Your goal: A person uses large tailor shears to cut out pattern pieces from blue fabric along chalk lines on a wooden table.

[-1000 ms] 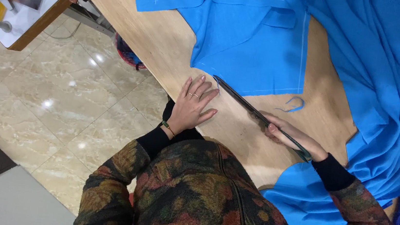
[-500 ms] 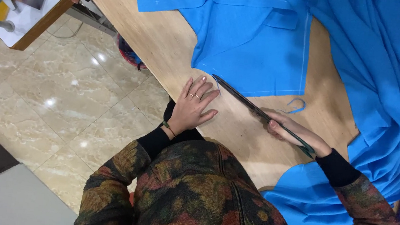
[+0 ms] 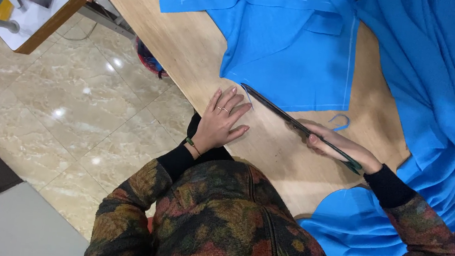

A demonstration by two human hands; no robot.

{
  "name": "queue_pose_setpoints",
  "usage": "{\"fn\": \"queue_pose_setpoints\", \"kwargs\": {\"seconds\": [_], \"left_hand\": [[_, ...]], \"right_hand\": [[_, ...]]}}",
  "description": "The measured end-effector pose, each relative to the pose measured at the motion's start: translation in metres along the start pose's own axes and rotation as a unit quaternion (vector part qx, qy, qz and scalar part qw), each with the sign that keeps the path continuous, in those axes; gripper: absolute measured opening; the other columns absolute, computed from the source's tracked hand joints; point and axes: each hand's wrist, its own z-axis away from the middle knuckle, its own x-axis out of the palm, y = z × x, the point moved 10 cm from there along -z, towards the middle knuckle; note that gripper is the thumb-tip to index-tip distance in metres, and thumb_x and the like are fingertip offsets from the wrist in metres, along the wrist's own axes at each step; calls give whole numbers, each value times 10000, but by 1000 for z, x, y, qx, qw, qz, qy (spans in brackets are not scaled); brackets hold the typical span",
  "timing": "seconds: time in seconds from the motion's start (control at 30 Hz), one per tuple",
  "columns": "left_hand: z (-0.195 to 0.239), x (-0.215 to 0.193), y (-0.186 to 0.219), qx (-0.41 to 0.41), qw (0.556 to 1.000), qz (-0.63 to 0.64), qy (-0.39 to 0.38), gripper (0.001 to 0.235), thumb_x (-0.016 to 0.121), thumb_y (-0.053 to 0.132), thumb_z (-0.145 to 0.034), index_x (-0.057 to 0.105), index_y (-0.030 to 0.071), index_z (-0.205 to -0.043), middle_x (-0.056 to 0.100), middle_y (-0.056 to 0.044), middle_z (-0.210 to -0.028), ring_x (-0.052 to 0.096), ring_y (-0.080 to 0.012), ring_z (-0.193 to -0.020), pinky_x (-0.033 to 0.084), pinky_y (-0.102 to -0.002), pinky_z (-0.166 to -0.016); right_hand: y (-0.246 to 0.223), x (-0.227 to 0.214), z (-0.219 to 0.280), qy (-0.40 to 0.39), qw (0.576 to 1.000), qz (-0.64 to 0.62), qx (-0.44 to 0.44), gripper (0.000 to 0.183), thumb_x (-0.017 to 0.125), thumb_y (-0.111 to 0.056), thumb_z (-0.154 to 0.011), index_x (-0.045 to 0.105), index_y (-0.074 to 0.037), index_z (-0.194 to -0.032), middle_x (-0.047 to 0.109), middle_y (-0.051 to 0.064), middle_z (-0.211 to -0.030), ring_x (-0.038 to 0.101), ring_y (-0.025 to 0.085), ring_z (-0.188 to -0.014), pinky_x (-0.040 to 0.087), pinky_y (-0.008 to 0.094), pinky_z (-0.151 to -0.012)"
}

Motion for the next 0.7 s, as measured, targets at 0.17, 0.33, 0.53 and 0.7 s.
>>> {"fn": "queue_pose_setpoints", "kwargs": {"seconds": [0.17,0.33,0.53,0.7], "left_hand": [[-1,-3,0,-3,1000,3,1,525,574,558,-977,598,266,-1414,553,-66,-1424,413,-272,-1472,212,-530,-1266],[-2,-4,1,-3,1000,12,-4,521,582,541,-978,600,256,-1414,553,-72,-1422,414,-277,-1472,207,-531,-1265],[-3,-4,2,-2,1000,1,-9,542,603,548,-966,596,257,-1423,545,-72,-1449,402,-274,-1481,204,-535,-1266],[-3,-3,2,-1,1000,-9,-20,559,578,572,-979,568,277,-1453,512,-37,-1507,369,-249,-1494,195,-537,-1265]], "right_hand": [[-6,3,2,-11,1000,1,9,997,347,-786,-879,344,-108,-1610,464,-41,-746,464,92,-627,438,269,-514],[-1,1,1,-14,1000,-9,17,1055,361,-825,-849,323,-98,-1613,436,-55,-743,448,82,-630,427,254,-518],[3,-4,1,-3,1000,-1,18,973,376,-780,-878,359,-134,-1606,450,-43,-755,458,86,-656,435,254,-536],[-2,-7,-1,-14,1000,17,8,954,375,-760,-892,388,-102,-1584,466,-28,-731,480,93,-622,441,251,-496]]}}
